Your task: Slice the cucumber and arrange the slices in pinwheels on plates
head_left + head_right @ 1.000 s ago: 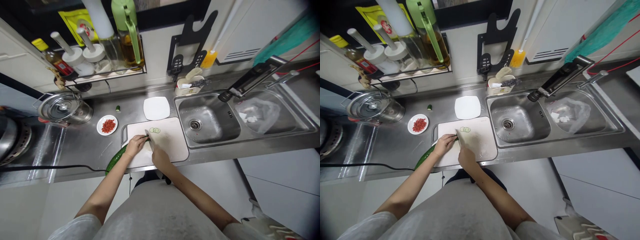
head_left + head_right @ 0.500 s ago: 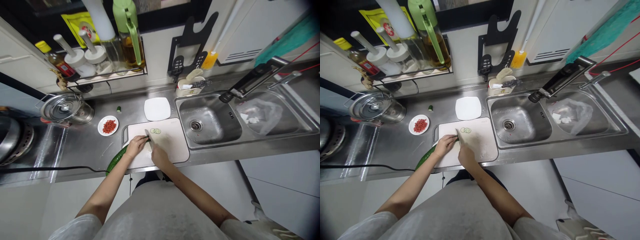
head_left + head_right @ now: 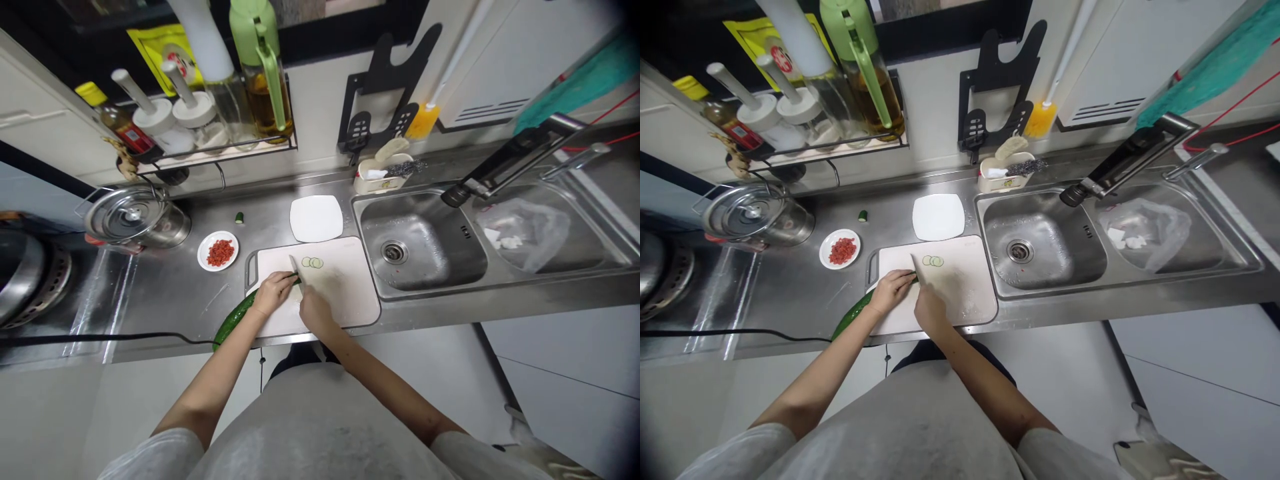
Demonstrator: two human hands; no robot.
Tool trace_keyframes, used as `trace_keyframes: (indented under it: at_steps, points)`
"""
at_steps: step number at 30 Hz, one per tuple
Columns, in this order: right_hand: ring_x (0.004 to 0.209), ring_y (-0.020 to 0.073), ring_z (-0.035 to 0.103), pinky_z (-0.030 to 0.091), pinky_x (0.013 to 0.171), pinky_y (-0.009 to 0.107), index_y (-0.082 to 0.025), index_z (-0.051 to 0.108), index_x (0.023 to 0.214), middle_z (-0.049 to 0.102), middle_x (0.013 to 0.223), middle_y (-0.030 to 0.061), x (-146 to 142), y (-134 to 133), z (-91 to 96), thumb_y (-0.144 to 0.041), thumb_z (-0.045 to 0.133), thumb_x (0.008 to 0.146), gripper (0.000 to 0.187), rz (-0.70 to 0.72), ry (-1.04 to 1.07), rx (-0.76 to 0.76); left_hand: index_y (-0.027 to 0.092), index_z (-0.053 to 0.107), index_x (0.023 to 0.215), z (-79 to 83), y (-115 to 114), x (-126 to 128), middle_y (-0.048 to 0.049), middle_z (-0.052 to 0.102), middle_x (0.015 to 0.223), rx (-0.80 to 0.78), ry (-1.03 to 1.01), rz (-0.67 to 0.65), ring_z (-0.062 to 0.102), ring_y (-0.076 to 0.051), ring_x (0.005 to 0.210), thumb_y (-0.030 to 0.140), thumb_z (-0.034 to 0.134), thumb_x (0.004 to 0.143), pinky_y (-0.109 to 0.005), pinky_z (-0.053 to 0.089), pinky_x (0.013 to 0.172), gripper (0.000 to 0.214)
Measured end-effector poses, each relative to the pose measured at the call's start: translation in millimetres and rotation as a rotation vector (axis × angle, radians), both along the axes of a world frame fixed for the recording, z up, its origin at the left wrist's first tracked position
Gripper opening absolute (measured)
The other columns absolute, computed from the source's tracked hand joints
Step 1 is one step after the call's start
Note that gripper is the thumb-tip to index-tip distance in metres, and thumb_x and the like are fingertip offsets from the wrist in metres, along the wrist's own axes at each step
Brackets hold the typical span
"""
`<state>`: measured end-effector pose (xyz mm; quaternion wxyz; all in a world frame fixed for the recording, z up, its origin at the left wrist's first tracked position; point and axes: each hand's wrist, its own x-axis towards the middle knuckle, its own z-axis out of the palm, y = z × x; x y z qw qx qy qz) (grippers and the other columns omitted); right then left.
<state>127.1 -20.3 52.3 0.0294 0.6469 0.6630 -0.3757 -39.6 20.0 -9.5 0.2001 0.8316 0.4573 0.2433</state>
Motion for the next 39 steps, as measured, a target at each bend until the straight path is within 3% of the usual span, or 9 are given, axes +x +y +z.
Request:
trace_keyframes:
  at_steps: [8,13,16,19,23,26,33,39]
  points:
    - [0.093,0.0193,0.059,0.04,0.076,0.026,-0.01,0.048,0.114,0.063,0.1,0.0129,12.5,4.1,-4.0,-0.016,0.031,0.094,0.027,0.0,0.029,0.023,0.023,0.063,0.115,8.4,-1.8,4.0,-0.0074,0.067,0.109,-0.045,-0.032,0.046,0.06,-0.02,0.104,0.027,0.048,0.091,-0.038,0.049,0.094,0.028]
    - [0.091,0.0193,0.059,0.04,0.076,0.027,-0.012,0.051,0.112,0.064,0.099,0.0113,41.0,4.6,4.5,-0.022,0.032,0.094,0.028,-0.028,0.048,0.018,0.021,0.056,0.125,13.4,9.8,7.3,-0.0101,0.063,0.116,-0.119,-0.271,0.316,0.06,-0.02,0.105,0.032,0.05,0.09,-0.038,0.049,0.093,0.037]
    - [0.084,0.0189,0.059,0.04,0.073,0.026,-0.013,0.053,0.108,0.064,0.09,0.0091,59.2,3.7,15.8,-0.021,0.034,0.093,0.026,-0.058,0.075,0.034,0.021,0.05,0.13,15.6,22.9,17.3,-0.0104,0.062,0.116,-0.273,-0.542,0.477,0.061,-0.018,0.101,0.035,0.05,0.09,-0.034,0.051,0.088,0.042]
    - [0.068,0.0149,0.059,0.041,0.063,0.023,-0.016,0.054,0.103,0.062,0.078,0.0033,73.7,1.5,25.4,-0.021,0.037,0.091,0.021,-0.117,0.168,0.015,0.023,0.045,0.131,20.8,30.5,35.9,-0.0096,0.062,0.117,-0.575,-0.844,0.542,0.063,-0.016,0.099,0.034,0.05,0.09,-0.032,0.053,0.083,0.044]
    - [0.046,0.0095,0.052,0.039,0.047,0.019,-0.018,0.051,0.099,0.054,0.065,-0.004,85.0,-4.2,32.1,-0.025,0.038,0.09,0.018,-0.219,0.378,-0.021,0.021,0.049,0.125,32.2,24.0,64.0,-0.0094,0.065,0.11,-1.009,-1.18,0.454,0.065,-0.015,0.091,0.033,0.057,0.087,-0.031,0.054,0.08,0.041]
    - [0.038,0.0083,0.047,0.037,0.04,0.018,-0.019,0.049,0.097,0.049,0.058,-0.0073,89.5,-8.8,33.7,-0.028,0.04,0.089,0.016,-0.275,0.512,-0.048,0.022,0.055,0.121,38.5,15.0,78.8,-0.0055,0.067,0.098,-1.191,-1.281,0.314,0.066,-0.011,0.079,0.034,0.063,0.084,-0.026,0.053,0.074,0.04]
    - [0.034,0.0078,0.043,0.036,0.036,0.018,-0.021,0.046,0.089,0.042,0.05,-0.0105,97.8,-15.2,31.0,-0.031,0.042,0.086,0.011,-0.347,0.649,-0.107,0.022,0.062,0.111,38.7,11.8,93.6,0.0007,0.069,0.089,-1.26,-1.417,0.294,0.063,-0.006,0.072,0.022,0.072,0.077,-0.017,0.05,0.07,0.036]
    - [0.032,0.008,0.041,0.035,0.034,0.019,-0.022,0.042,0.084,0.041,0.048,-0.0115,107.0,-16.7,31.2,-0.033,0.043,0.083,0.011,-0.398,0.719,-0.088,0.023,0.061,0.114,31.6,11.3,106.4,-0.0006,0.07,0.094,-1.244,-1.465,0.329,0.065,-0.009,0.078,0.019,0.069,0.078,-0.02,0.051,0.076,0.037]
